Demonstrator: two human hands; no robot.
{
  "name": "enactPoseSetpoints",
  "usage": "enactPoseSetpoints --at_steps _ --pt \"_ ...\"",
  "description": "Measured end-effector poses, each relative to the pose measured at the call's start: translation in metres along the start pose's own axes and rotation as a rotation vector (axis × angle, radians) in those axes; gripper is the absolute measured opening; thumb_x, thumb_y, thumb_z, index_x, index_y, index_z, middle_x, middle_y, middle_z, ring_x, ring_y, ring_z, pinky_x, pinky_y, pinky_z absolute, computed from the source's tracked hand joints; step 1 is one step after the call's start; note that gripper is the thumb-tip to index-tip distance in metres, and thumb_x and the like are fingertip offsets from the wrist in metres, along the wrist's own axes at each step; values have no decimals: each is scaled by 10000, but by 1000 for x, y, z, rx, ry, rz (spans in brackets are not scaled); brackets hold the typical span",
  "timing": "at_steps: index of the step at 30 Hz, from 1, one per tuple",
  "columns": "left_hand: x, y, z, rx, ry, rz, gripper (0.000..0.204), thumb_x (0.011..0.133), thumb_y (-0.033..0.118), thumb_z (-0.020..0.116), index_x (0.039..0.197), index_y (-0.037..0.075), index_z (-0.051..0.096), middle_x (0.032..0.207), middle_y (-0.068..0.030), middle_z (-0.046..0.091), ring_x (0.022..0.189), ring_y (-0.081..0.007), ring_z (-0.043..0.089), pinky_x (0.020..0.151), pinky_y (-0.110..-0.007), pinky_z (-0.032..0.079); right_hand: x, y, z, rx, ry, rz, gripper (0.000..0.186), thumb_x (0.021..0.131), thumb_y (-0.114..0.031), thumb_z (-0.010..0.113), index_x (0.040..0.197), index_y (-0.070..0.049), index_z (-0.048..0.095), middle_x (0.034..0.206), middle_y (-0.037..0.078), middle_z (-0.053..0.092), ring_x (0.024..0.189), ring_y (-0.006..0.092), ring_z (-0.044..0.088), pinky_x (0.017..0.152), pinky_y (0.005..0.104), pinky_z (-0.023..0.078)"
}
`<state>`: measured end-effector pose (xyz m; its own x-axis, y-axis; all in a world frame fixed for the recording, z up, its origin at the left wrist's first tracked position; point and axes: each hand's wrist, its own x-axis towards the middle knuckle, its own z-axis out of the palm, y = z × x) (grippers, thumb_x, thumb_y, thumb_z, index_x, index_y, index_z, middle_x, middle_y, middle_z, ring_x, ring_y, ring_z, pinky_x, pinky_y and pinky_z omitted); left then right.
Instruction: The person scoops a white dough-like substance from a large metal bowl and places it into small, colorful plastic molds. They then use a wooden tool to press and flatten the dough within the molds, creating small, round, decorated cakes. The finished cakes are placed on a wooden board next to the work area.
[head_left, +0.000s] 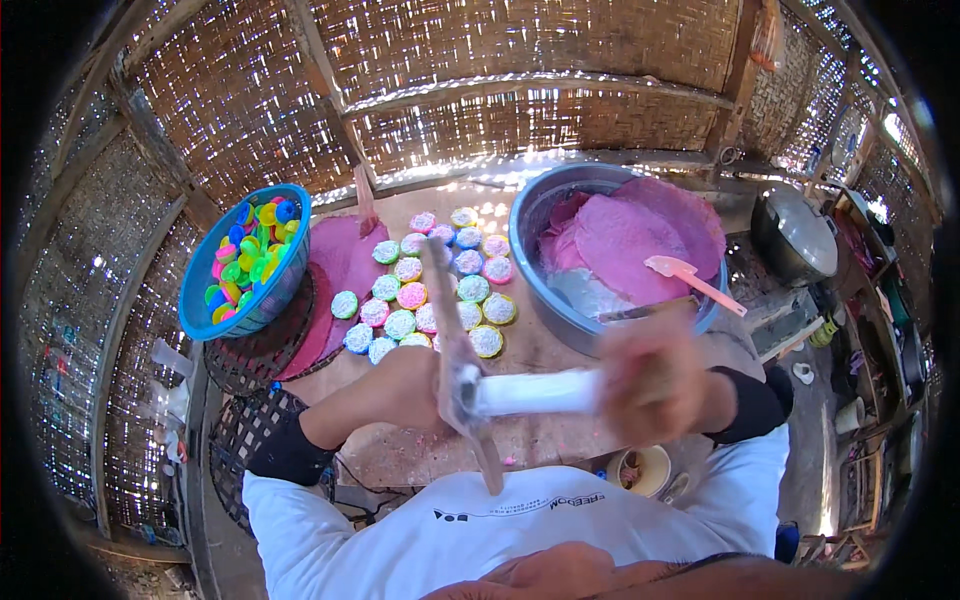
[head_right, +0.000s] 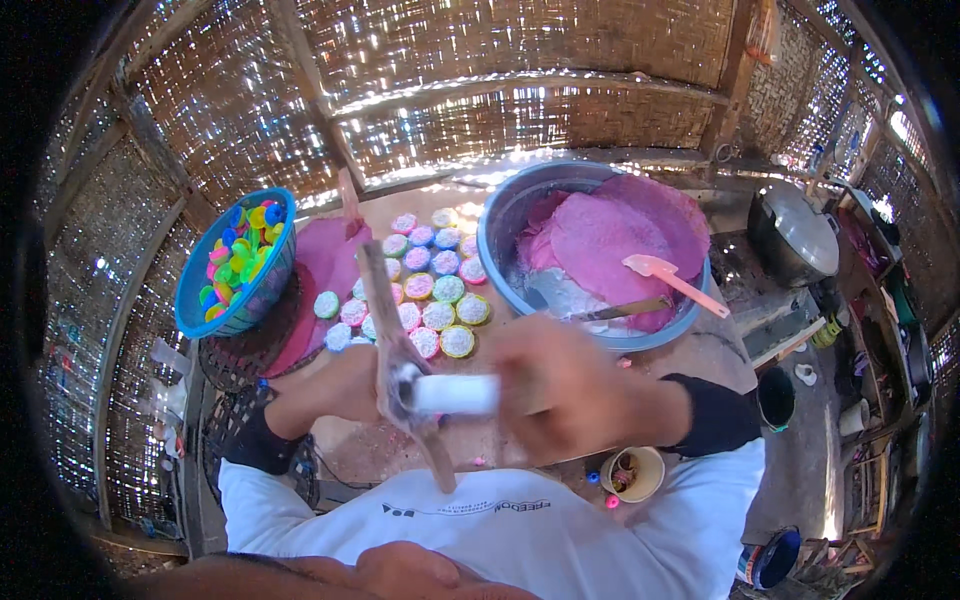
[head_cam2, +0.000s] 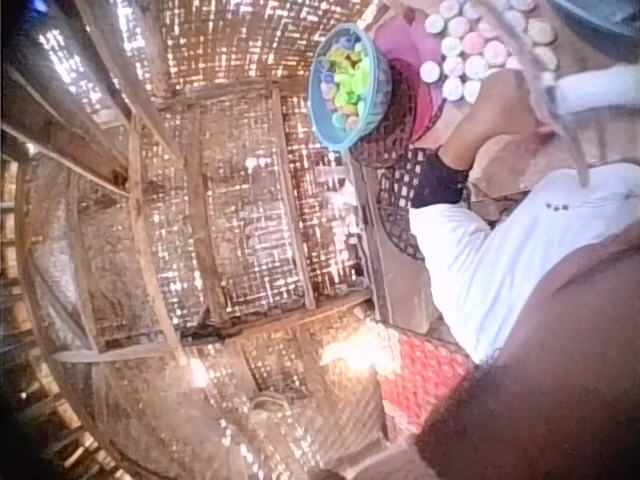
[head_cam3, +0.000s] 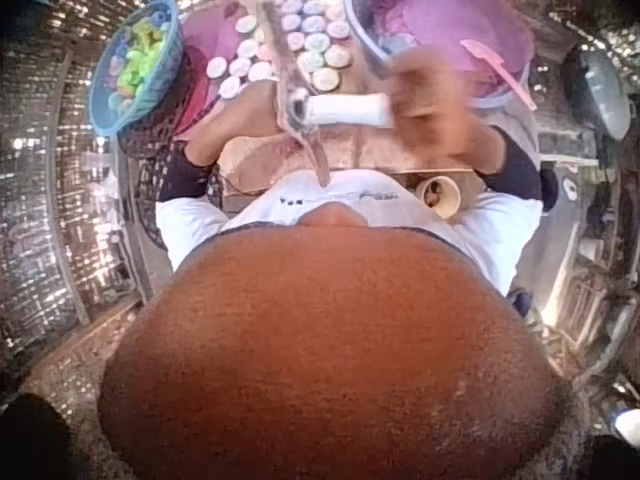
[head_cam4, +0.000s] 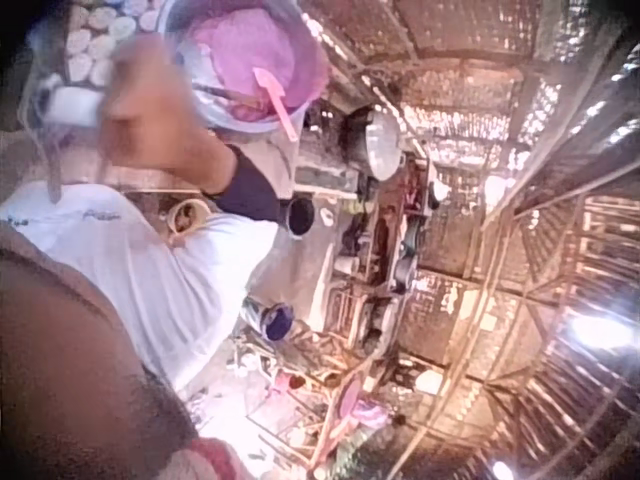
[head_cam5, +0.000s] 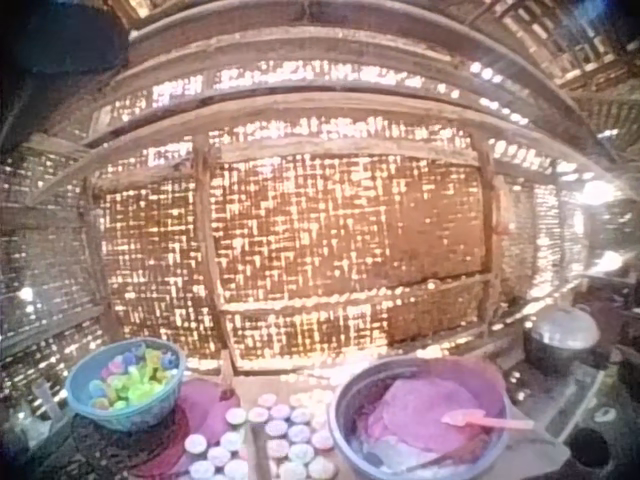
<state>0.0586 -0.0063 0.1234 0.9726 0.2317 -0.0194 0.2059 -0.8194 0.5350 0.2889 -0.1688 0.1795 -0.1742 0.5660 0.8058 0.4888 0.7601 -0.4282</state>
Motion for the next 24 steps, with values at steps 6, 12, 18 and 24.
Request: enactPoseSetpoints --at_steps 6,12,18,24 --pt "33 0 42 -717 323 248 414 643 218 768 995 76 604 923 -61 619 858 -183 603 770 -302 471 29 53 -60 489 1463 132 157 921 -221 412 807 -115 435 531 -48 315 413 76 336 376 242 307" --pt "71 39 19 -922 1332 679 447 717 232 719 1068 79 490 947 -57 521 883 -169 538 785 -318 479 8 133 15 1073 759 596 252 886 -313 497 907 -66 540 832 100 619 724 226 596 689 357 506" --pt "37 35 -37 142 1650 662 415 718 119 725 1008 115 428 976 -66 484 856 -237 531 726 -381 510 -53 136 -44 -979 -640 637 223 753 -228 611 866 -37 620 839 135 637 806 263 623 714 426 438" --pt "29 5 -28 487 1575 372 546 616 -32 734 1035 96 408 967 -84 472 869 -224 528 695 -347 492 -93 165 -35 -1088 -984 708 140 764 -138 528 799 -100 658 759 108 644 736 257 633 667 410 443"
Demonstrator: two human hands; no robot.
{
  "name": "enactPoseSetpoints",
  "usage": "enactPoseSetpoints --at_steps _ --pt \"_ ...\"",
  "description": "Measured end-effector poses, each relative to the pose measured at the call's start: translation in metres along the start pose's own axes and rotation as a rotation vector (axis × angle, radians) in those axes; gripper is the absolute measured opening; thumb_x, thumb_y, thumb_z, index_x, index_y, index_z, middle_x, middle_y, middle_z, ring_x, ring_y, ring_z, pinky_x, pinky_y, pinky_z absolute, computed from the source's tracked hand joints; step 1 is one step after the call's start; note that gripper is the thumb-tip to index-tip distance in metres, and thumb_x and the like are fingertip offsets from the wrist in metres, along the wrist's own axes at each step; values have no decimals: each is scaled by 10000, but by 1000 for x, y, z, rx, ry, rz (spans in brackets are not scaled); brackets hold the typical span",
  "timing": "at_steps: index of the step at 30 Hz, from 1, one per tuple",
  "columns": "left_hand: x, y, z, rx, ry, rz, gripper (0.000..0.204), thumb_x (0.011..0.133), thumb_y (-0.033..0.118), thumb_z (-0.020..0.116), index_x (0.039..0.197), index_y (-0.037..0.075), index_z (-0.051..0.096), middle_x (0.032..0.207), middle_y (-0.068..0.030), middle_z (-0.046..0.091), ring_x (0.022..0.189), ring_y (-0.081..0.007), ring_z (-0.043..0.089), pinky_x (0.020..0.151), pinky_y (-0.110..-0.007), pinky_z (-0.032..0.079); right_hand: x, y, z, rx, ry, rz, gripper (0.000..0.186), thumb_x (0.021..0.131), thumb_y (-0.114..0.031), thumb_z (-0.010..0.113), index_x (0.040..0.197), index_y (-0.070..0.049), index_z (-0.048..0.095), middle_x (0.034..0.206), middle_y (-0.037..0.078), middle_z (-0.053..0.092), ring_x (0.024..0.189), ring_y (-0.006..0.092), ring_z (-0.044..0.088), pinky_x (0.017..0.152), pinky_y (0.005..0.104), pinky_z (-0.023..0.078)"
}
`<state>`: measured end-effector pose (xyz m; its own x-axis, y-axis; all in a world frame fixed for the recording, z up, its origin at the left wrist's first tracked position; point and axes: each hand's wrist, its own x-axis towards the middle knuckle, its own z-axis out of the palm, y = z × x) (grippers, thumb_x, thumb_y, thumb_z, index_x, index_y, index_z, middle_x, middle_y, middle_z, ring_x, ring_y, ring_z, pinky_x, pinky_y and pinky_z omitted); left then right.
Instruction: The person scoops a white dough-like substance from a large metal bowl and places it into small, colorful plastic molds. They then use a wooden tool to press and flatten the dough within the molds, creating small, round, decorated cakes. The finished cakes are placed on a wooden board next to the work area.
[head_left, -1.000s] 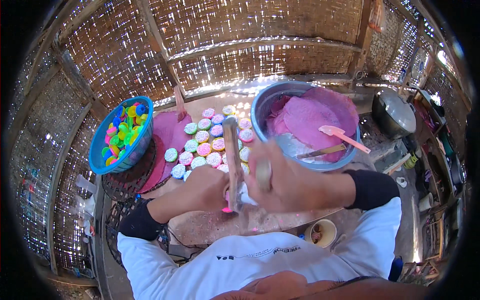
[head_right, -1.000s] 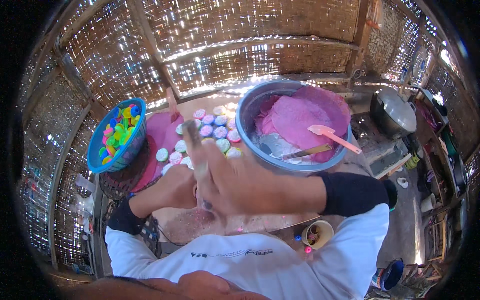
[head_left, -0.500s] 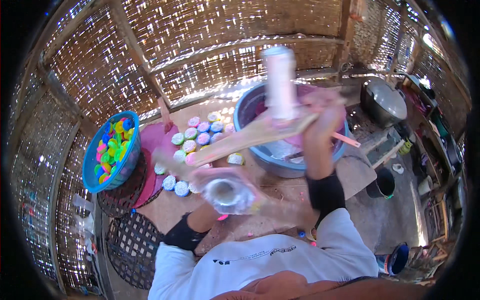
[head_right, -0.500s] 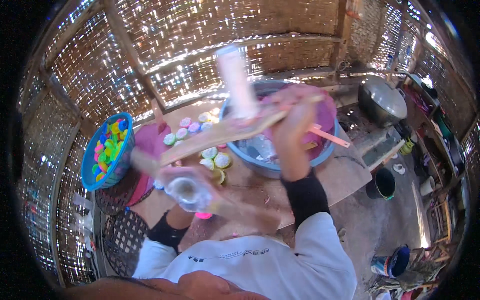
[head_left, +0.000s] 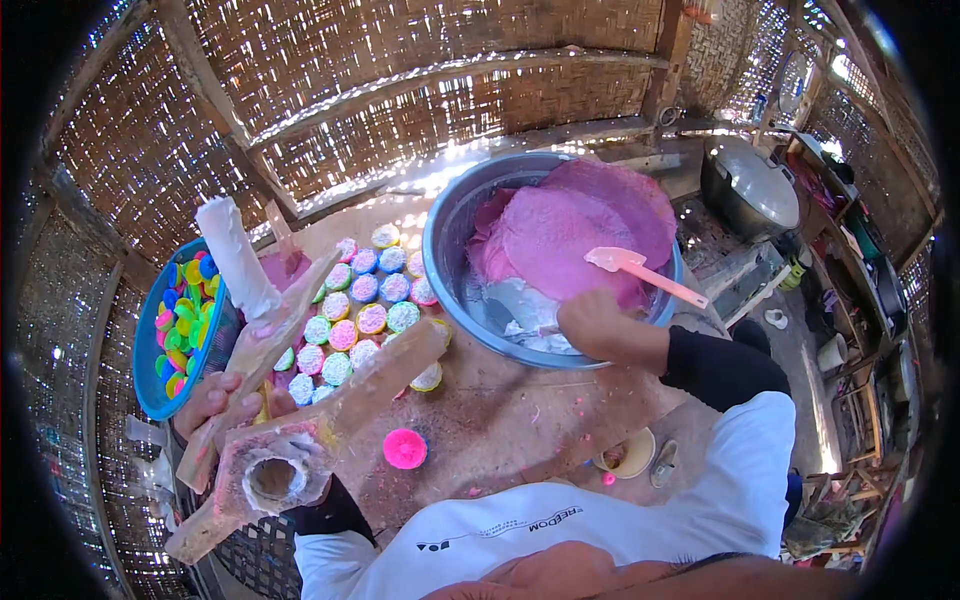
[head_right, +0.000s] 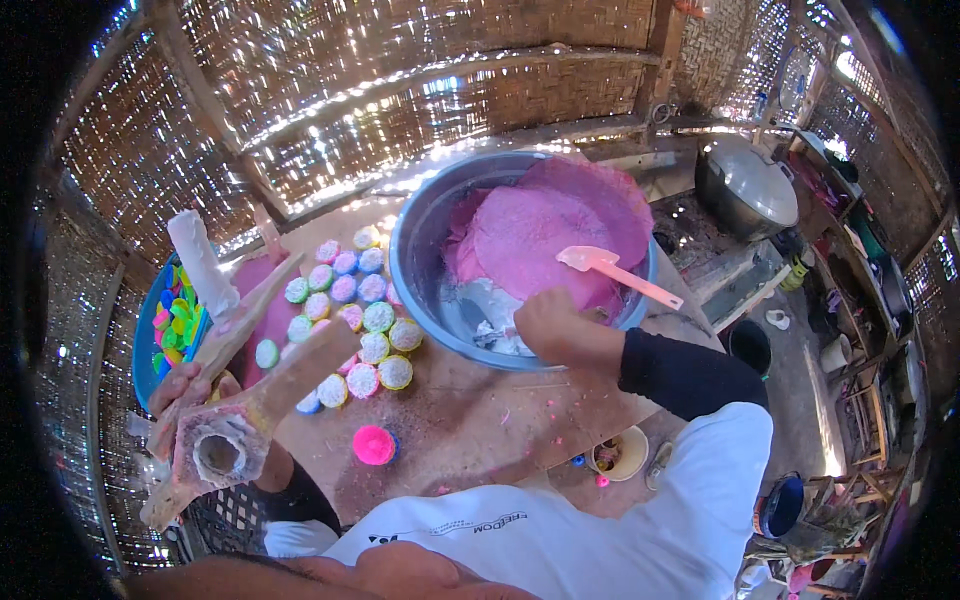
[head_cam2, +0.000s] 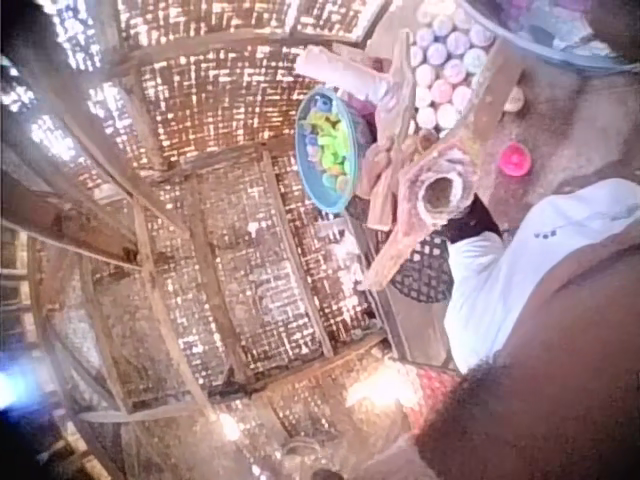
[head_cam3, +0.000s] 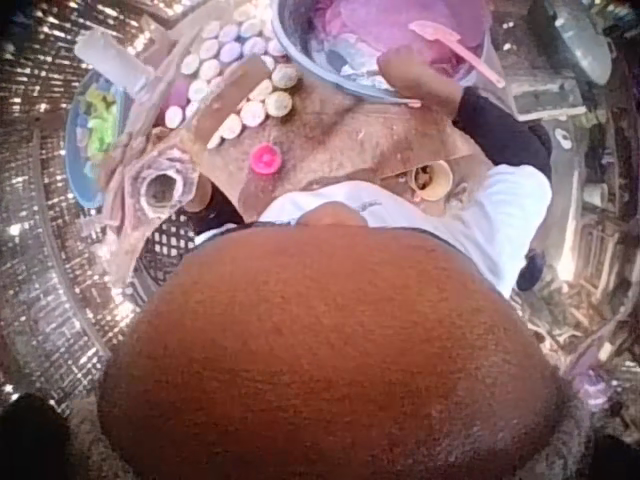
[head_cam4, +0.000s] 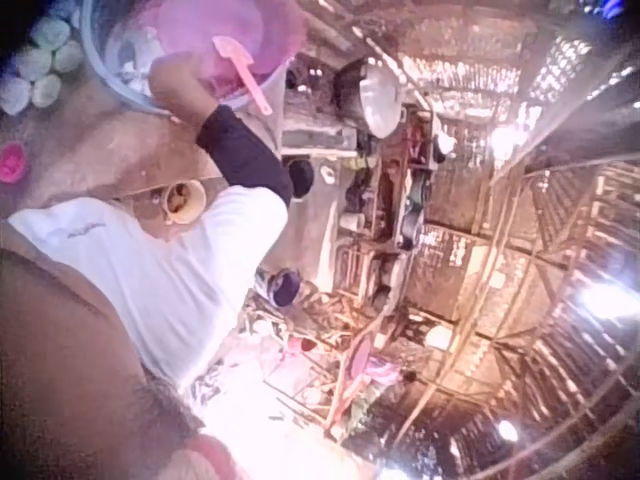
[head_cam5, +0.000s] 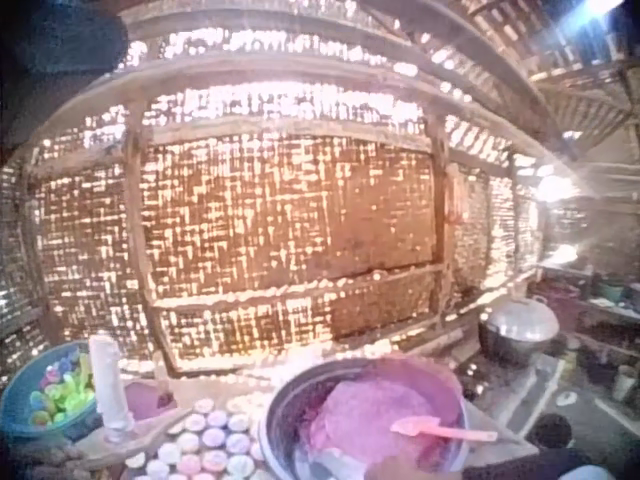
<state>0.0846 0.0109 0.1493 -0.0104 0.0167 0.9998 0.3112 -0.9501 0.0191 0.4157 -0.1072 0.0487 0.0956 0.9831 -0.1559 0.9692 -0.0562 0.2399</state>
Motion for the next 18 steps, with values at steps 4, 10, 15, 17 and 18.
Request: enactPoseSetpoints --at_steps 4,10,15,17,18 --pt "-25 -13 -7 -99 -88 -213 539 606 11 757 1022 70 419 967 -87 478 875 -223 532 722 -329 478 9 19 -24 4 -124 -175 139 763 -156 532 767 -93 656 724 113 644 688 266 637 594 390 467" --pt "-7 1 2 195 -293 -14 445 698 85 734 999 87 407 938 -80 502 881 -227 545 760 -368 499 17 52 -85 -29 -72 -239 128 739 -153 539 736 -77 643 687 111 620 636 257 619 503 372 454" --pt "-11 -3 12 422 -364 16 384 742 126 710 960 89 396 930 -68 519 898 -232 545 799 -347 493 38 51 -60 -266 119 -466 134 716 -183 573 773 -93 654 660 48 581 654 200 592 545 343 402" --pt "-17 -3 18 490 -382 27 345 734 140 721 926 72 442 924 -65 504 920 -227 535 834 -325 471 44 34 -48 -343 112 -448 131 682 -197 582 739 -109 659 661 31 572 667 177 572 619 321 379" --pt "-19 -2 19 510 -399 41 334 731 140 723 916 69 455 923 -65 499 924 -228 532 839 -322 466 48 27 -45 -380 113 -447 129 664 -204 586 722 -117 662 662 23 568 673 165 563 655 309 368"
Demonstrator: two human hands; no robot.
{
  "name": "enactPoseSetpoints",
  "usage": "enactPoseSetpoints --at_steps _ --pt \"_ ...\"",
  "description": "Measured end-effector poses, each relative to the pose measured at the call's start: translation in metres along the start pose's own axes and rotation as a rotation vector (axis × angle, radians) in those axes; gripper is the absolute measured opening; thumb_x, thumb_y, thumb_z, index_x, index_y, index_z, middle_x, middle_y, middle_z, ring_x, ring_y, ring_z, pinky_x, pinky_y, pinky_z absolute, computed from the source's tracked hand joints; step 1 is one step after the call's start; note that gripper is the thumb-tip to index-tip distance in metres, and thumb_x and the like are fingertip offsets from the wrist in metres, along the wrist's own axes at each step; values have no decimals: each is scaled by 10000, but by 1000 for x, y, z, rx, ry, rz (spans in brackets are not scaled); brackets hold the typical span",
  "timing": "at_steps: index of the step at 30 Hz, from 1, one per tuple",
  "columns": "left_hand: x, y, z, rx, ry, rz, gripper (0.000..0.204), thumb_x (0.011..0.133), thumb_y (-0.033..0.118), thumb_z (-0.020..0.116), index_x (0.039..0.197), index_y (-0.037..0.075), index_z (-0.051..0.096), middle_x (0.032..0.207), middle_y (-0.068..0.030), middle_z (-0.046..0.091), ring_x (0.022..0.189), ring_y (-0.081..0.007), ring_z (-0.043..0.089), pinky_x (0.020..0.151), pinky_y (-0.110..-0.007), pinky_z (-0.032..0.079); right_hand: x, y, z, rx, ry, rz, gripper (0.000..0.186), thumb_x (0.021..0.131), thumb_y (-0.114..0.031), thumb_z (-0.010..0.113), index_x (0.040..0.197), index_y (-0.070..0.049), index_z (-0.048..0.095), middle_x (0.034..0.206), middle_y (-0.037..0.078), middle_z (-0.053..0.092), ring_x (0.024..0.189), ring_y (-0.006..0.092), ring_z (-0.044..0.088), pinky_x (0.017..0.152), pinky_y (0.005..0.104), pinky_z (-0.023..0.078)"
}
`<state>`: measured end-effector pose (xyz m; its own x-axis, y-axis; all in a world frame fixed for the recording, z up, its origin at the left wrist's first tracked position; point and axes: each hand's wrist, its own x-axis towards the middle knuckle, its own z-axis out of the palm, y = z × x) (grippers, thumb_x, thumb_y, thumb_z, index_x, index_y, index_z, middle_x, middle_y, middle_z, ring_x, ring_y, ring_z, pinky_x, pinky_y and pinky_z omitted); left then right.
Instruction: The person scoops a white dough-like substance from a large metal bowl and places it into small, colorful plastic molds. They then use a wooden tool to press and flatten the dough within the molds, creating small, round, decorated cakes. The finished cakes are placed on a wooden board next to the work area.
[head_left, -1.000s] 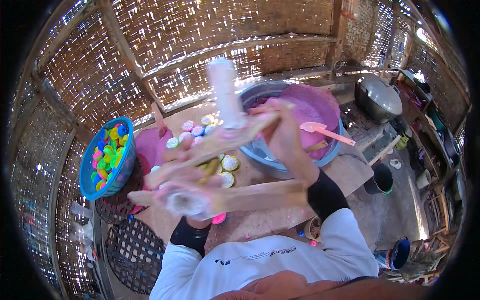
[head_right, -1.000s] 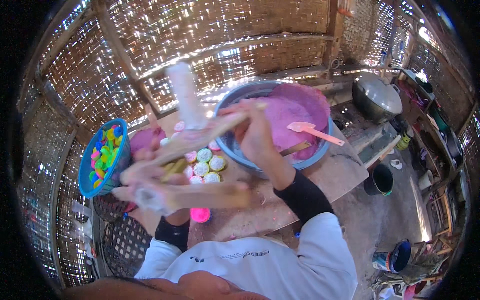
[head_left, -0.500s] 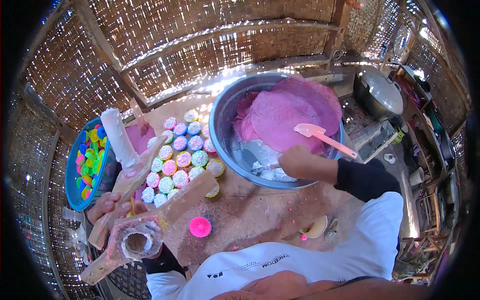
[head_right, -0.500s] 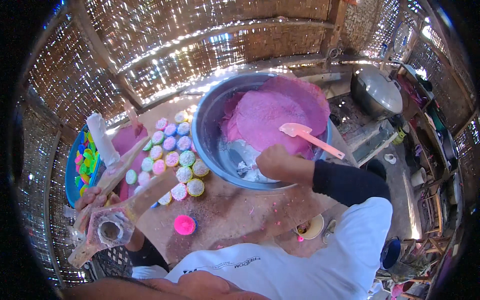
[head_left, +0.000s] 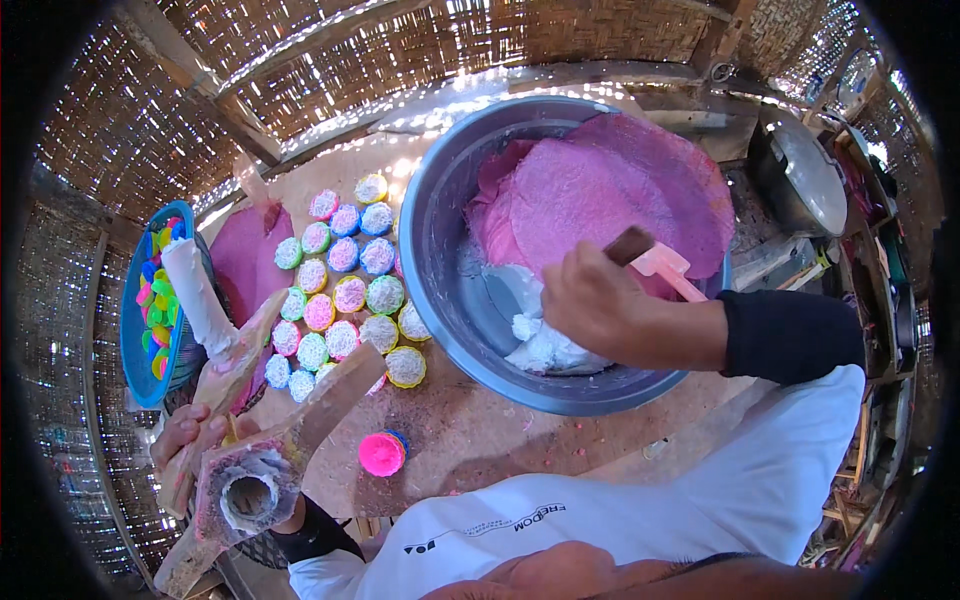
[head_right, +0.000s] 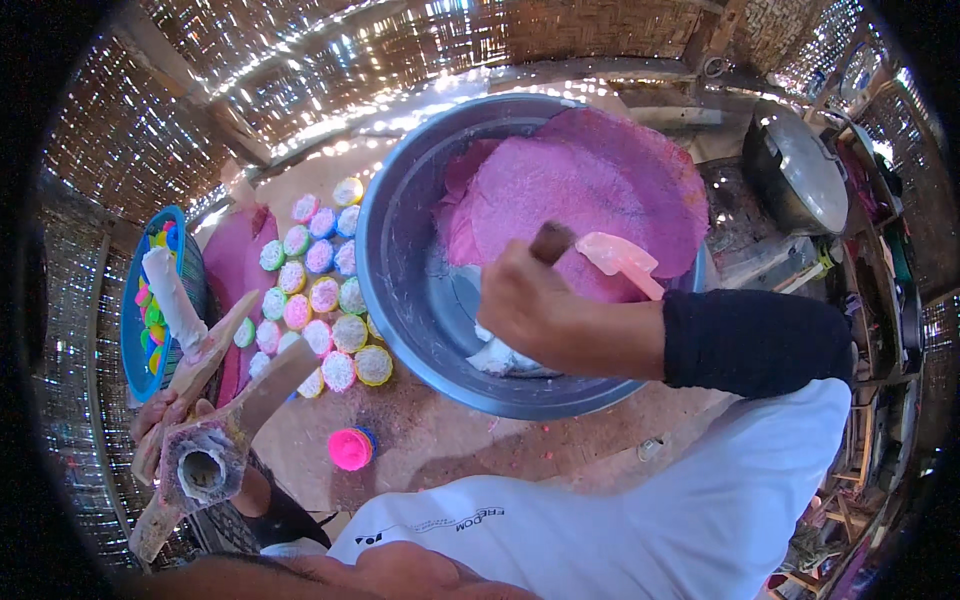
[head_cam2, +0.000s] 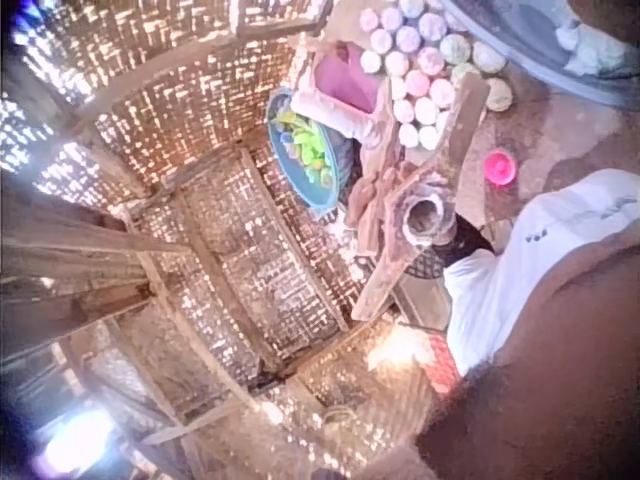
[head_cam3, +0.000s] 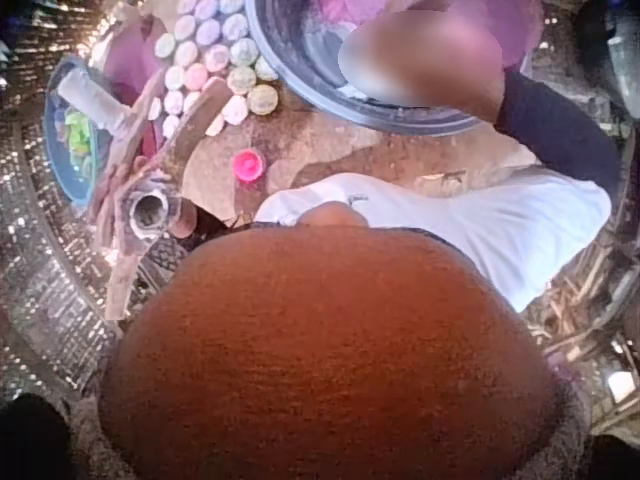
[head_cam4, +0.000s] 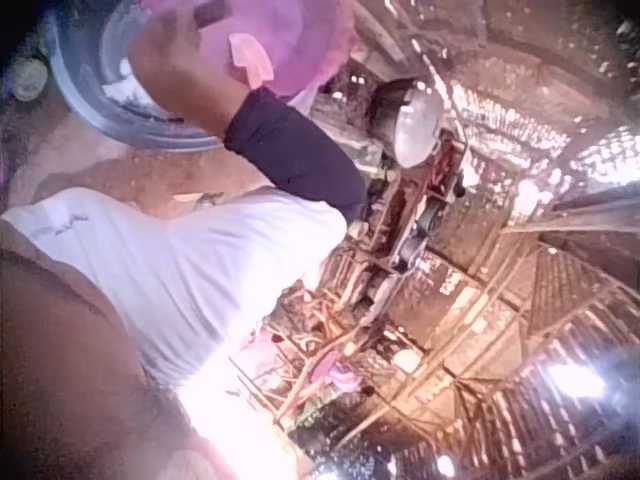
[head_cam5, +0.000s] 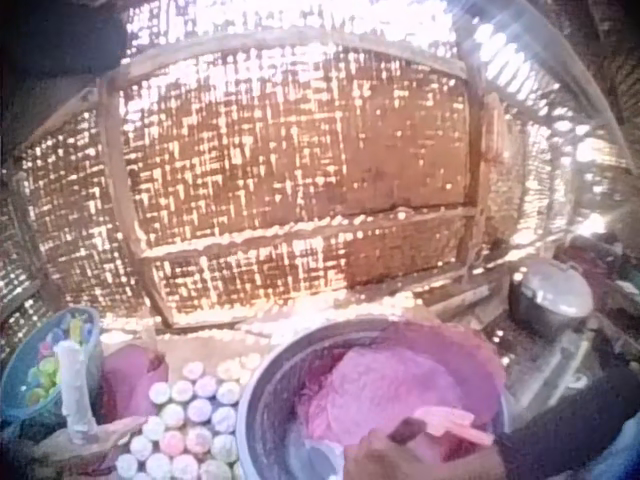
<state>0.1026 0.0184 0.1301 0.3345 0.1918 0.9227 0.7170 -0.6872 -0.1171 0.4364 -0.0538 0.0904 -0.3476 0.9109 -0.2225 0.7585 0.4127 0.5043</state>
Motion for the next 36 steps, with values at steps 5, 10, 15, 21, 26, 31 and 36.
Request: enactPoseSetpoints --at_steps 5,10,15,21,26,31,36 --pt "9 5 16 -136 -19 -66 307 722 131 730 897 62 487 909 -70 492 917 -229 526 825 -331 465 6 3 9 -144 160 -436 88 583 -210 567 547 -146 617 587 2 541 589 141 503 728 289 316" --pt "17 13 20 -296 65 -87 345 719 115 730 911 63 449 899 -75 491 885 -220 533 791 -339 484 -2 11 39 208 255 -324 82 622 -195 576 625 -121 612 600 21 550 600 154 539 704 302 342" --pt "15 3 21 -110 4 -8 347 715 137 732 901 58 450 883 -80 490 839 -214 545 718 -321 493 -32 1 47 532 104 -66 68 680 -116 557 698 -85 616 701 93 607 627 214 609 737 345 372" --pt "3 11 38 -309 79 -214 304 602 123 783 813 50 577 882 -68 507 820 -200 553 708 -319 485 -71 -15 28 621 106 176 77 696 -98 546 754 -92 596 722 91 584 641 231 615 707 367 380" --pt "-8 4 45 -522 -65 -229 257 592 93 761 824 40 663 907 -66 513 827 -187 541 735 -272 473 -96 -14 -1 566 294 335 70 708 -135 584 768 -109 560 680 48 548 612 209 604 632 345 400" --pt "-29 -1 67 -618 -171 -339 219 632 54 719 837 46 644 809 -51 593 743 -172 572 671 -279 487 -115 -9 -39 710 416 579 121 740 -179 626 837 -129 571 712 62 583 656 256 605 521 344 434" --pt "-12 7 61 -604 -229 -173 386 597 168 781 938 91 617 830 -61 577 768 -208 568 671 -330 460 -103 -24 -66 1410 542 490 187 844 -194 586 950 -44 625 786 36 623 712 118 578 591 240 431"
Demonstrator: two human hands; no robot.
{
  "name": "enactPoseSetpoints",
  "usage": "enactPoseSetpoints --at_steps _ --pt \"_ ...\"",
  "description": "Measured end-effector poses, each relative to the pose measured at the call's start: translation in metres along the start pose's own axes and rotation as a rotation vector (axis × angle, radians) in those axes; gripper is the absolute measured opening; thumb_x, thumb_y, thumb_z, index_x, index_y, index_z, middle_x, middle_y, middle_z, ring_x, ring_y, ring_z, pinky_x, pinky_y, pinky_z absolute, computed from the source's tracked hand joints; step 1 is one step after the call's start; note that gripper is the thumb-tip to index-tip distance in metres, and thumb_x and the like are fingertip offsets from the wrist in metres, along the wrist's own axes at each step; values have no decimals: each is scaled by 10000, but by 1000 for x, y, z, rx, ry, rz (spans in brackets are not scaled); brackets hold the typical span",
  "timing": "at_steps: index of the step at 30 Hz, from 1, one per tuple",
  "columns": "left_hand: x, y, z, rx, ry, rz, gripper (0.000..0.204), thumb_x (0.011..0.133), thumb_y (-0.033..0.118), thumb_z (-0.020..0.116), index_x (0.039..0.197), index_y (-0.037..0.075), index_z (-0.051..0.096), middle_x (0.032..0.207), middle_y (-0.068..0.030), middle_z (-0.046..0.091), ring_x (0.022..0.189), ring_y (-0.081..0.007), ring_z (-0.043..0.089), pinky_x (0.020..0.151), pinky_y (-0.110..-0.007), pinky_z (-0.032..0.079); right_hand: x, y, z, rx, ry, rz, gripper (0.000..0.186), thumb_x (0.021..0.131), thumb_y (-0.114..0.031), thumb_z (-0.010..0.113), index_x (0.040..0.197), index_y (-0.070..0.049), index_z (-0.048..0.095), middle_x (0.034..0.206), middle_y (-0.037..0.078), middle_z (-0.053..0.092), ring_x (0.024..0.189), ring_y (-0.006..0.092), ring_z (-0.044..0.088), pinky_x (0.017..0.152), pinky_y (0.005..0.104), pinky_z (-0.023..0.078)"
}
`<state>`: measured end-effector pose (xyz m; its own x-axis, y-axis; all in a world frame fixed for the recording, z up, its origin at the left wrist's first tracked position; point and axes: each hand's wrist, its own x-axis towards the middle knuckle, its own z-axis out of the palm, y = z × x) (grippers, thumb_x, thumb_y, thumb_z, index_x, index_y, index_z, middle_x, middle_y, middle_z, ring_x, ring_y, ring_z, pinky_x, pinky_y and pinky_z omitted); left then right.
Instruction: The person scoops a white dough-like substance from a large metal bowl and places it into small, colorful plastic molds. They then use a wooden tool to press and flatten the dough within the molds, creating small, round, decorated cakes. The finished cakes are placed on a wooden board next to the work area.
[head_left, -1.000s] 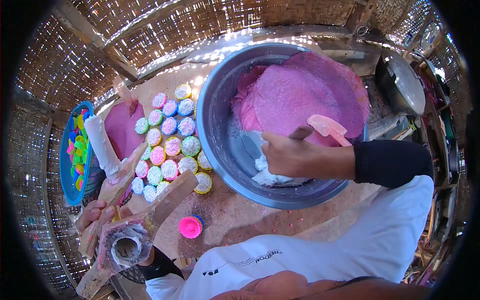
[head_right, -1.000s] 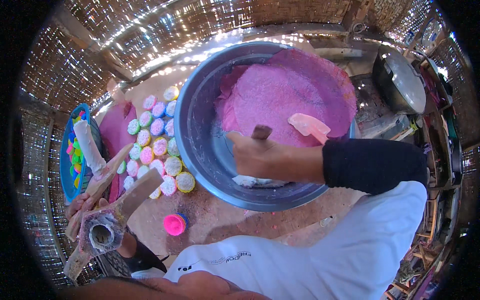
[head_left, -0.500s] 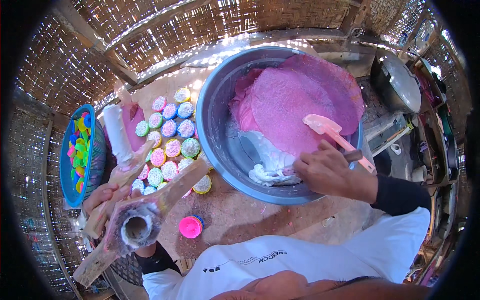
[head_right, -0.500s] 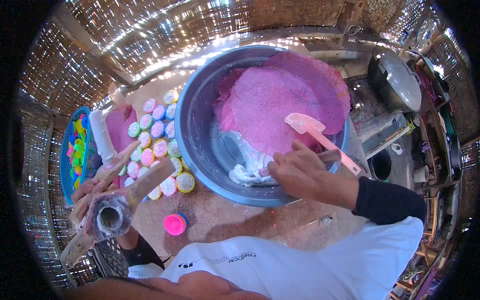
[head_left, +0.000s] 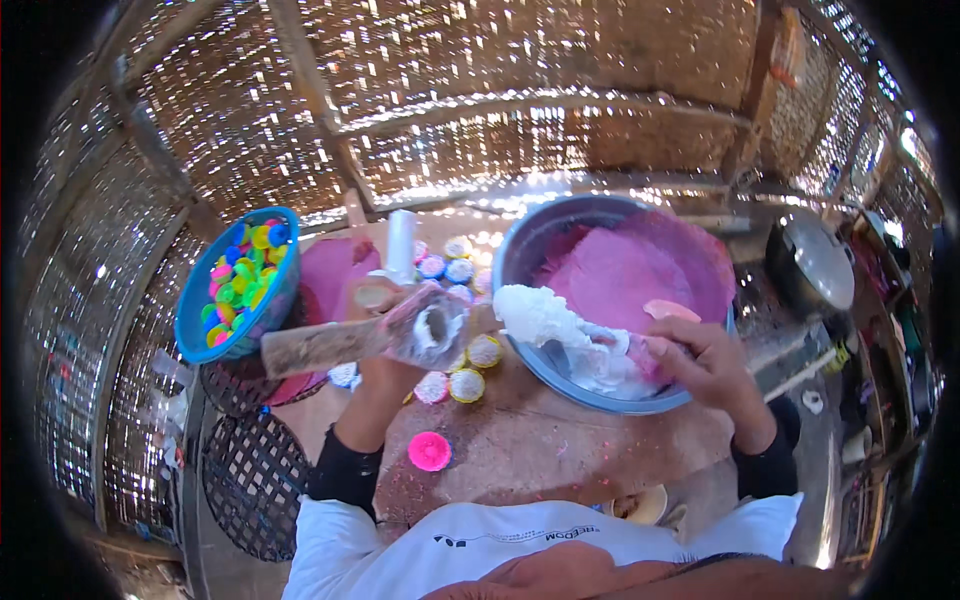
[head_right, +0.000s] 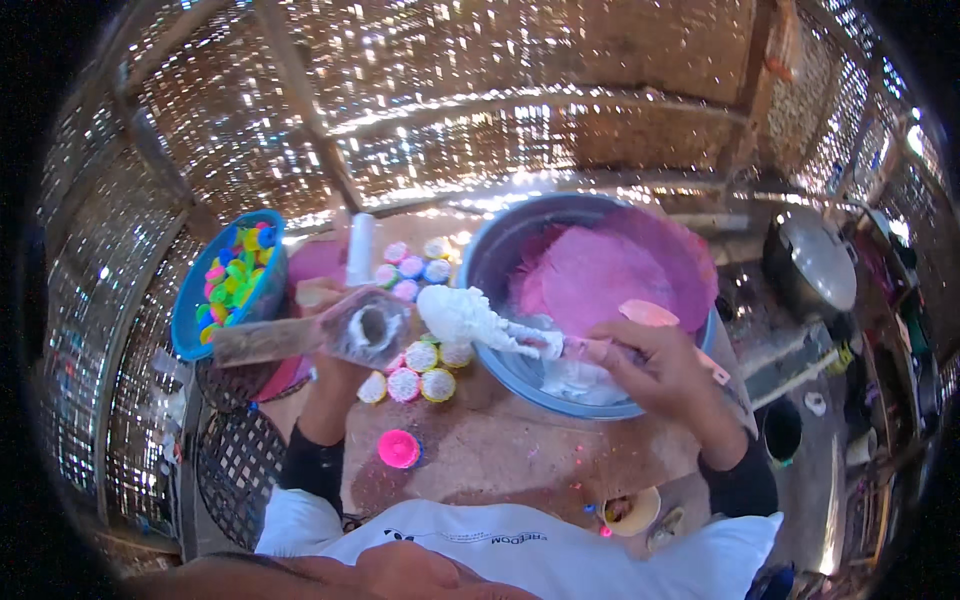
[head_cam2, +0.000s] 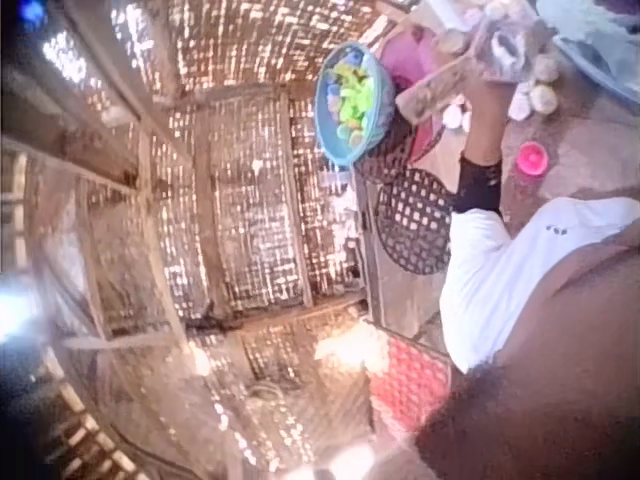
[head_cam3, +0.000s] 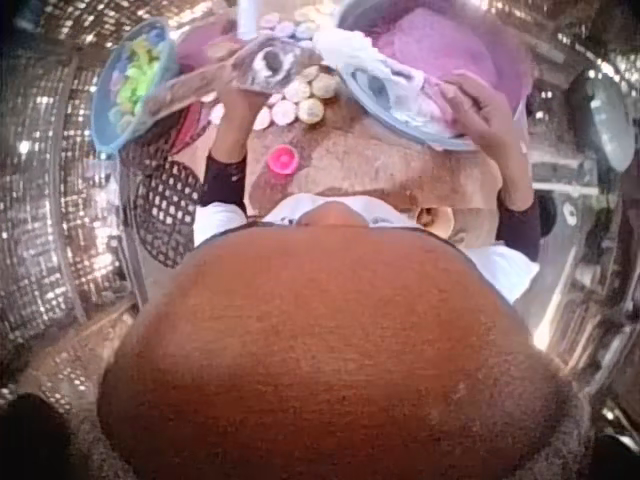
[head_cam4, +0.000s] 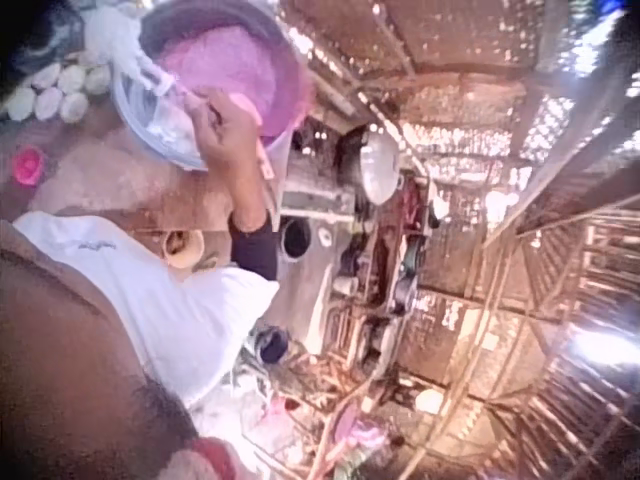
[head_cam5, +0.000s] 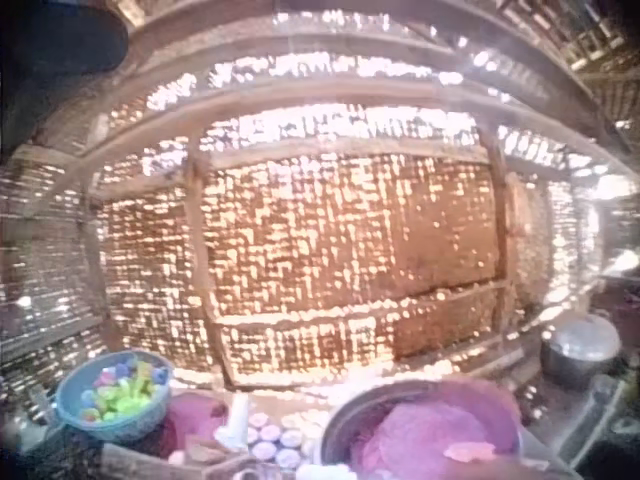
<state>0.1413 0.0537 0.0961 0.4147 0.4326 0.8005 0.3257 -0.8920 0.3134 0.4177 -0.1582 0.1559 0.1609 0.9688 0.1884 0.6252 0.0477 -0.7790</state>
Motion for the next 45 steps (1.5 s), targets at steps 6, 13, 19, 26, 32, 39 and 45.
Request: enactPoseSetpoints --at_steps 6,13,19,26,32,39,45 --pt "3 39 -19 -96 82 -61 427 557 356 780 920 167 657 876 -40 590 858 -252 514 752 -399 383 5 -26 49 245 -168 -71 216 879 -196 542 960 -19 635 754 1 591 640 83 511 587 222 406" --pt "8 55 -55 279 -4 64 392 589 361 737 934 187 670 903 -62 590 862 -279 541 731 -409 416 20 -79 71 -665 213 -477 203 815 -291 578 838 -95 624 665 35 578 494 225 549 460 328 403" --pt "11 45 -73 538 83 179 402 545 348 728 898 163 674 912 -108 586 769 -289 555 644 -408 438 24 -111 121 -949 409 -825 181 805 -261 578 899 -113 623 618 -3 522 460 155 510 464 299 382" --pt "-1 7 -82 494 -41 106 258 595 269 697 807 130 647 966 -135 557 784 -286 560 623 -411 441 -4 -107 114 -951 439 -810 187 799 -248 581 912 -102 610 670 -2 544 504 137 520 503 278 371" --pt "-5 -12 -74 0 135 -178 184 710 137 672 845 41 591 905 -83 575 835 -207 585 720 -340 490 -17 -91 107 -539 529 -462 155 824 -224 571 910 -96 588 732 78 583 609 244 585 544 369 436" --pt "-8 12 -26 -1029 387 -208 311 689 18 686 974 4 565 994 -91 576 910 -168 575 785 -287 476 0 -65 177 -169 558 -369 148 859 -116 538 954 -5 565 686 190 563 581 316 587 504 365 435" --pt "-2 14 -19 -222 486 -118 328 627 210 734 911 131 591 841 -63 542 859 -229 517 766 -381 400 -9 -65 191 -142 445 -263 154 837 -156 565 956 -62 593 772 150 620 647 321 614 533 376 482"
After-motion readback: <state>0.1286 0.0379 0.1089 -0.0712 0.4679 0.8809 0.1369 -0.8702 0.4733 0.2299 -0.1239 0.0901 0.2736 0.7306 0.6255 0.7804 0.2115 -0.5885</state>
